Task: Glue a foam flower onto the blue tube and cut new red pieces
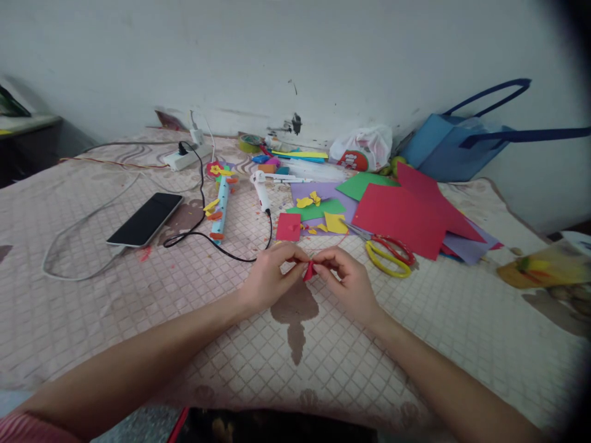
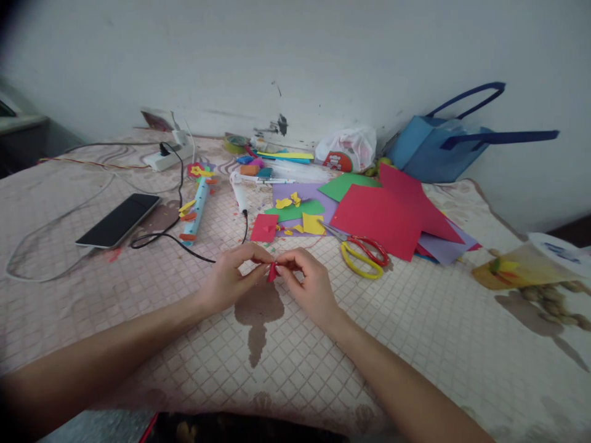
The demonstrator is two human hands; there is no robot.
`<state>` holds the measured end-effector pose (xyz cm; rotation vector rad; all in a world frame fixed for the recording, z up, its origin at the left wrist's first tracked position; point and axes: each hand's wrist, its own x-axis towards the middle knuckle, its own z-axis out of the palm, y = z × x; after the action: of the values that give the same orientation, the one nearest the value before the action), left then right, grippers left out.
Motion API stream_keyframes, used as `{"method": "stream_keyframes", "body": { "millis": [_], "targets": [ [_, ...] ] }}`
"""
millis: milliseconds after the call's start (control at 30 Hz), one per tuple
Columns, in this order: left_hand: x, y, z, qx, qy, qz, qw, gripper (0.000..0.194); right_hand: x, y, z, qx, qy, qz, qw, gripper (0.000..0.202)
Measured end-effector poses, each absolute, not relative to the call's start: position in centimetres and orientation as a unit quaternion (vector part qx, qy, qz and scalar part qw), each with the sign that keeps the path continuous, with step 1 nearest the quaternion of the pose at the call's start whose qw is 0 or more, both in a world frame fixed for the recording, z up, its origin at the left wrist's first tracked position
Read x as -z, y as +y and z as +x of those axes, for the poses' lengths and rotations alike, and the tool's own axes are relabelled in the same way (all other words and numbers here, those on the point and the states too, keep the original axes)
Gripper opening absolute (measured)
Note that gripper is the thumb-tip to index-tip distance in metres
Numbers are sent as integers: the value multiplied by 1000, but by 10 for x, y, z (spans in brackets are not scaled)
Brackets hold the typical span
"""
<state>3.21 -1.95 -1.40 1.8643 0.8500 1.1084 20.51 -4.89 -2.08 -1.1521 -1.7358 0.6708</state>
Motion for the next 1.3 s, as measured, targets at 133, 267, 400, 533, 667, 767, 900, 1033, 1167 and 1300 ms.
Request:
{"method": "stream_keyframes", "body": {
  "millis": [133, 267, 400, 533, 667, 767, 900, 1033, 1167, 1300],
  "targets": [
    [11, -21, 31, -418, 332, 749, 392, 11, 20, -49, 206, -253, -714, -472, 452, 7],
    [8, -23, 32, -407, 338, 736, 423, 13, 20, -49, 205, -242, -711, -471, 462, 6],
    [11, -22, 34, -409, 346, 726, 431, 11, 20, -50, 204, -247, -710, -472, 461, 6],
    [15, -19, 34, -402, 344, 733, 428, 11, 19, -50, 204, -260, -705, -471, 462, 6],
    [16, -19, 33, -400, 346, 739, 418, 10, 19, -50, 205, -276, -699, -477, 456, 5],
    [15, -20, 34, -396, 347, 741, 418, 11, 19, -50, 205, -291, -694, -481, 450, 5],
    [13, -20, 34, -397, 340, 739, 425, 13, 21, -49, 205, -337, -673, -478, 451, 4],
    [12, -20, 33, -402, 344, 740, 416, 12, 22, -49, 205, -419, -635, -461, 456, 6],
    [10, -20, 32, -399, 343, 745, 410, 14, 21, -49, 205, -451, -621, -452, 455, 7],
    [8, -22, 33, -397, 345, 741, 418, 10, 20, -49, 204, -455, -618, -451, 456, 7]
  ]
}}
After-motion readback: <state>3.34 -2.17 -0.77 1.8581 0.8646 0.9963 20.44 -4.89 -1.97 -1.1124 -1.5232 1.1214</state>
